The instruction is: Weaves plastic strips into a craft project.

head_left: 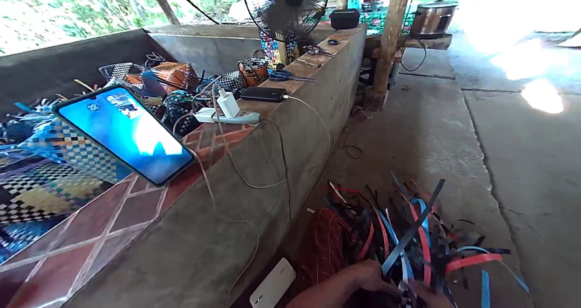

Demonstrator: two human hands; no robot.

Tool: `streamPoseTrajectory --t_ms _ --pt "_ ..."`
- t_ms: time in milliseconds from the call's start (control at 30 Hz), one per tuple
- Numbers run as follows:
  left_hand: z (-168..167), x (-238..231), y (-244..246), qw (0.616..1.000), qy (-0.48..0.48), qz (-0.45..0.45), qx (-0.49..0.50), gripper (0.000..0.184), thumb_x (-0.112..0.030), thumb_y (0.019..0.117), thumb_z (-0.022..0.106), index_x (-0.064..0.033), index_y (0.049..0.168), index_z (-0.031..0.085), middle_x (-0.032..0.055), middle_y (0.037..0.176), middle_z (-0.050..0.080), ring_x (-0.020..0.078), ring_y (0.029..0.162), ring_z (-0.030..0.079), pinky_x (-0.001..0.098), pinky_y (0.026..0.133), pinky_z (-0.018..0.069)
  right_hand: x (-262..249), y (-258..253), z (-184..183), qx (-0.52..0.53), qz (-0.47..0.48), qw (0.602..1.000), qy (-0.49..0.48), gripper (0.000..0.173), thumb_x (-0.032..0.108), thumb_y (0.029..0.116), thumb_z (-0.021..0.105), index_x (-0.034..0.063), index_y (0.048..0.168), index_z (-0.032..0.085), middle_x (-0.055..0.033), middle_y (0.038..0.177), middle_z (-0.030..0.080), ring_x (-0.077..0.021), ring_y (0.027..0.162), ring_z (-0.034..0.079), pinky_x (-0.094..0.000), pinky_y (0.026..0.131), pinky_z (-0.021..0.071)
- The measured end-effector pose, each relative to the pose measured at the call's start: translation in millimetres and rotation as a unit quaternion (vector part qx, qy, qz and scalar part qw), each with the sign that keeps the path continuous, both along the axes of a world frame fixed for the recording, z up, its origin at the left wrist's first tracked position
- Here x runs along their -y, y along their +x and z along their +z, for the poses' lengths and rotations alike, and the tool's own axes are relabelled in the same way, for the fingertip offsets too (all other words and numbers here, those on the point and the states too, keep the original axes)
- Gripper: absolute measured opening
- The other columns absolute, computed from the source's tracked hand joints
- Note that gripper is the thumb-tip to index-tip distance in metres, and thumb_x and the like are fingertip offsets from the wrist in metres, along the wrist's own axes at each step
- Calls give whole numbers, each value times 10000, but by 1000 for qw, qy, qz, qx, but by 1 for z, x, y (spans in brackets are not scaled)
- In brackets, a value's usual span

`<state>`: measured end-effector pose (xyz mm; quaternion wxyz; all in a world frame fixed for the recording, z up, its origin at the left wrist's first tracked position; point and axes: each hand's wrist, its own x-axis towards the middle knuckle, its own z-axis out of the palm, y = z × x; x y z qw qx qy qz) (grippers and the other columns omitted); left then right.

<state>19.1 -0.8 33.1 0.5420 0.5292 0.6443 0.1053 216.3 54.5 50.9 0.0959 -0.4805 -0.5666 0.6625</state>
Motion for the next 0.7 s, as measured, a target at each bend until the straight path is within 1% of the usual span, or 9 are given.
streamPoseTrajectory --t_ms 133,233,300,400,467,500,600,667,700 --pt "-5 0 2 999 7 39 13 448 -358 1013 650 79 1108 669 258 1043 676 370 984 656 587 921 494 -25 -23 34 -90 -97 988 85 189 100 1045 528 -12 1079 676 50 667 598 -36 557 545 -217 586 509" --pt "0 -1 4 999 -5 51 -8 472 -370 1007 651 90 1113 666 282 1100 674 405 1062 654 610 957 486 -33 -19 14 92 46 988 112 309 213 1011 645 -65 1143 673 -134 791 631 -185 654 559 -407 671 510" --pt "2 -1 4 999 -17 37 -22 510 -419 1010 639 76 1129 675 283 1133 671 410 1102 644 613 980 473 -32 -19 -11 158 123 977 78 337 230 1026 621 -52 1203 668 -162 865 649 -211 691 567 -436 706 503" --pt "0 3 3 997 3 71 -28 576 -470 974 681 65 1185 661 276 1175 673 403 1138 647 602 1009 480 -21 -21 -27 81 16 993 80 213 177 1047 573 -24 1001 624 -24 612 525 -102 493 495 -294 519 467" --pt "7 10 0 982 84 167 23 625 -385 937 761 20 1373 570 254 1269 650 363 1185 639 545 1067 480 -15 -23 -24 37 -85 991 95 207 161 1037 596 -40 993 620 -19 608 534 -94 490 511 -286 521 486" --pt "14 13 -1 963 141 227 39 633 -349 923 777 9 1389 541 234 1218 649 337 1105 651 511 1015 515 -12 -22 -23 26 -114 988 102 208 156 1028 609 -49 995 616 -27 638 550 -98 527 527 -298 563 499" --pt "38 19 6 878 348 326 39 322 -289 1011 619 24 1086 639 106 867 642 192 781 632 391 765 550 -5 -16 -22 14 -164 981 106 225 144 1003 647 -75 1041 615 -63 751 599 -107 641 579 -313 663 526" --pt "53 16 15 891 379 249 -1 355 -236 1056 517 39 941 708 149 886 688 242 852 679 433 826 560 0 -14 -23 19 -184 978 98 250 150 992 665 -80 1068 607 -104 826 628 -132 711 619 -336 718 547" --pt "61 11 17 931 317 176 -36 371 -235 1074 484 33 1007 732 190 988 700 301 971 688 477 914 546 2 -14 -22 22 -192 977 94 272 150 985 677 -93 1088 610 -134 868 636 -157 752 628 -363 751 548"
